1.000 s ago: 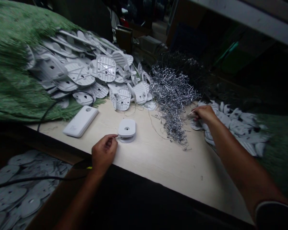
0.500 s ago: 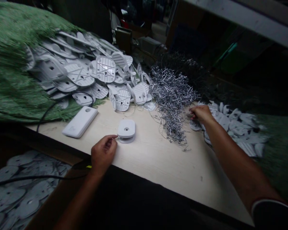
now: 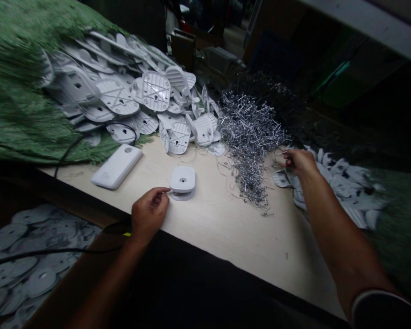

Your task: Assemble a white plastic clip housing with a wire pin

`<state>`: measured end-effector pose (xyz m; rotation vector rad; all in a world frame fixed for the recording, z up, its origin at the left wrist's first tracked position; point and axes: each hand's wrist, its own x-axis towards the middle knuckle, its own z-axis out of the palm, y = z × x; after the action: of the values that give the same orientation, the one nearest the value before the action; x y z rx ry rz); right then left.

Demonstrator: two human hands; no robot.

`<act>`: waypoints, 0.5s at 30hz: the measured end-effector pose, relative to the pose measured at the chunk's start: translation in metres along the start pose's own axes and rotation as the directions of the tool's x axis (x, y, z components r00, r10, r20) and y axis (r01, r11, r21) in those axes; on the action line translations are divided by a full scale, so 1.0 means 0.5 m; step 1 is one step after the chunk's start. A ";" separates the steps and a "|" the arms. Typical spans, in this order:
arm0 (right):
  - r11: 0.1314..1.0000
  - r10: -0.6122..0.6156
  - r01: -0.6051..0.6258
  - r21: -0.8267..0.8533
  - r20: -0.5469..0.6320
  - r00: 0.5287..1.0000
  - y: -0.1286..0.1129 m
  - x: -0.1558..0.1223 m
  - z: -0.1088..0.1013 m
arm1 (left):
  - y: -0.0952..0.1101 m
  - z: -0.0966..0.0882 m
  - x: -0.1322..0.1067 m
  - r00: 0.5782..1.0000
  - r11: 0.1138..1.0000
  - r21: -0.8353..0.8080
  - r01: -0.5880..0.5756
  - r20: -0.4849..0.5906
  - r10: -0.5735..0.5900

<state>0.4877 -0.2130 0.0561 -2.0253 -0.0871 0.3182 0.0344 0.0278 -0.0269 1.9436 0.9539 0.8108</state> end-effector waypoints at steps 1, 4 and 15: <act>1.000 0.006 -0.006 0.002 0.006 1.000 0.000 0.000 0.001 | 0.000 0.000 0.000 1.000 1.000 0.003 -0.001 0.001 0.001; 1.000 0.005 -0.005 0.012 -0.004 1.000 0.002 0.000 0.005 | -0.001 0.000 0.000 1.000 1.000 0.016 -0.007 -0.005 0.007; 0.998 -0.038 0.043 0.049 -0.087 0.995 -0.017 -0.030 -0.015 | -0.003 0.000 -0.002 1.000 1.000 -0.002 -0.012 -0.010 0.012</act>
<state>0.4757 -0.2185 0.0694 -1.9819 -0.0658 0.2053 0.0337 0.0277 -0.0284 1.9464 0.9482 0.8290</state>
